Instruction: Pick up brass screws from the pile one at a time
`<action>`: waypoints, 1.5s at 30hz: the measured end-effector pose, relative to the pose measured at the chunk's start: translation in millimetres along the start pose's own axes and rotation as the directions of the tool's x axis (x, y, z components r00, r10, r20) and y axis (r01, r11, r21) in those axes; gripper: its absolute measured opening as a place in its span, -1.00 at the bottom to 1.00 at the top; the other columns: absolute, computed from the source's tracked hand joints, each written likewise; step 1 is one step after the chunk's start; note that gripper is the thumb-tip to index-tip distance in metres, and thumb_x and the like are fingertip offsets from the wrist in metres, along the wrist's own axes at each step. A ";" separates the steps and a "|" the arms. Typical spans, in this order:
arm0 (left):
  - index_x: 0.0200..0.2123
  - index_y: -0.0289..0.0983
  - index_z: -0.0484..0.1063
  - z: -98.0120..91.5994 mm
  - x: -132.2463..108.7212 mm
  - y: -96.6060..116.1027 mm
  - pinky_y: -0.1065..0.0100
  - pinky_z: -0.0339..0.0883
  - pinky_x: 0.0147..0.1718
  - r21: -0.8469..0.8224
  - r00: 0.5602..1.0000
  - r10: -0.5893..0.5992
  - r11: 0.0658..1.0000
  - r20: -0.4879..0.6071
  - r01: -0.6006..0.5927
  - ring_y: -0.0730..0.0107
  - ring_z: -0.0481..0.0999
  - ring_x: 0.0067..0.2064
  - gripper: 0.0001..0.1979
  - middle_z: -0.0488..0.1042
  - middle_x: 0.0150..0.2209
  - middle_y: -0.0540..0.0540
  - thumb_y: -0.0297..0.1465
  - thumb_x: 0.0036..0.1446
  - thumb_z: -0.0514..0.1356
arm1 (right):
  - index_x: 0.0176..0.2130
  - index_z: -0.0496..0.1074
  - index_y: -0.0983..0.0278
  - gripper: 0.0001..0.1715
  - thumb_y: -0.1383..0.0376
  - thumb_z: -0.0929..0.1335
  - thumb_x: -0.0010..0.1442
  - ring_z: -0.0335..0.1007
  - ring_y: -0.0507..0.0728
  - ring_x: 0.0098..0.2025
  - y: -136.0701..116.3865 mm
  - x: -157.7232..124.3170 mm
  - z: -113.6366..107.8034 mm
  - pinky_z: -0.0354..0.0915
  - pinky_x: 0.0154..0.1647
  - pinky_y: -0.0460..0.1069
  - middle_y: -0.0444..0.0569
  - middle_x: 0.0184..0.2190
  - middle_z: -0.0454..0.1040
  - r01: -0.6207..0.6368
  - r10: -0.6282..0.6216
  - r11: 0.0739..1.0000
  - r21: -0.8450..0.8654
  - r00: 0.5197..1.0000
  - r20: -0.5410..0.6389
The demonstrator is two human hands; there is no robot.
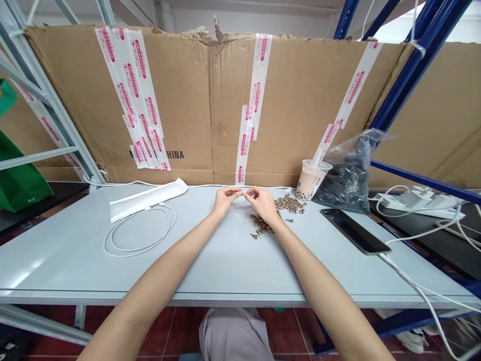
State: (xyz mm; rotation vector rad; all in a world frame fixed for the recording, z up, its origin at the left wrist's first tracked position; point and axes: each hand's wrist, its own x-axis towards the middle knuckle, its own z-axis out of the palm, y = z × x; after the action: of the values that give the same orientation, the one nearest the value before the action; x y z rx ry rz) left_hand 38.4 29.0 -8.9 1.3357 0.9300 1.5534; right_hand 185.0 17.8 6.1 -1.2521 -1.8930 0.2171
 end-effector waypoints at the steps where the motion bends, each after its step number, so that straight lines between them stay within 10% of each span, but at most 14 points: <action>1: -0.46 -0.33 0.52 0.2 -0.2 0.1 0.26 0.30 -0.17 0.009 1.000 0.002 1.000 -0.002 -0.002 0.30 0.49 -0.31 -0.76 0.55 -0.39 -0.13 -0.32 -0.26 0.34 | -0.41 0.39 0.24 -0.75 0.12 0.28 0.09 0.35 0.03 -0.45 -0.7 -0.4 0.1 0.16 -0.38 -0.08 -0.12 -0.43 0.51 -0.009 0.008 1.000 -0.012 1.000 -0.006; 14: -0.46 -0.34 0.53 2.6 -1.0 -0.4 0.28 0.29 -0.19 0.073 0.996 0.078 0.995 -0.039 -0.075 0.30 0.49 -0.29 -0.78 0.55 -0.38 -0.15 -0.32 -0.23 0.32 | -0.30 0.35 0.29 -0.74 0.18 0.20 0.18 0.35 0.12 -0.37 -17.6 -8.8 -2.0 0.13 -0.38 -0.06 0.06 -0.35 0.47 0.091 -0.113 0.966 -0.242 0.991 -0.078; 26: -0.42 -0.31 0.54 2.6 -2.2 6.9 0.29 0.29 -0.19 0.033 0.995 0.097 0.995 0.002 -0.097 0.30 0.49 -0.26 -0.78 0.56 -0.34 -0.14 -0.29 -0.17 0.30 | -0.32 0.41 0.34 -0.67 0.13 0.33 0.00 0.39 0.05 -0.52 -6.0 4.1 -1.5 0.24 -0.61 -0.10 0.01 -0.46 0.48 -0.100 0.082 0.871 0.481 0.995 0.058; 45: -0.38 -0.19 0.55 -8.2 -4.3 7.9 0.32 0.16 -0.27 0.556 0.915 0.337 0.728 0.220 -0.402 0.31 0.29 -0.33 -0.87 0.51 -0.41 -0.05 -0.36 -0.01 0.21 | -0.38 0.31 0.32 -0.64 0.10 0.17 0.15 0.23 -0.03 -0.49 5.5 1.9 -0.2 0.18 -0.48 -0.13 -0.06 -0.41 0.40 -0.147 -0.042 0.873 0.465 0.927 0.372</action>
State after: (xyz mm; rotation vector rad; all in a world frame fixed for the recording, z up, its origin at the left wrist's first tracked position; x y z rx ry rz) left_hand 29.5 22.1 -4.3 2.1438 1.1933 1.5128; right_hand 188.7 22.0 4.3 -0.9553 -1.9426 0.9631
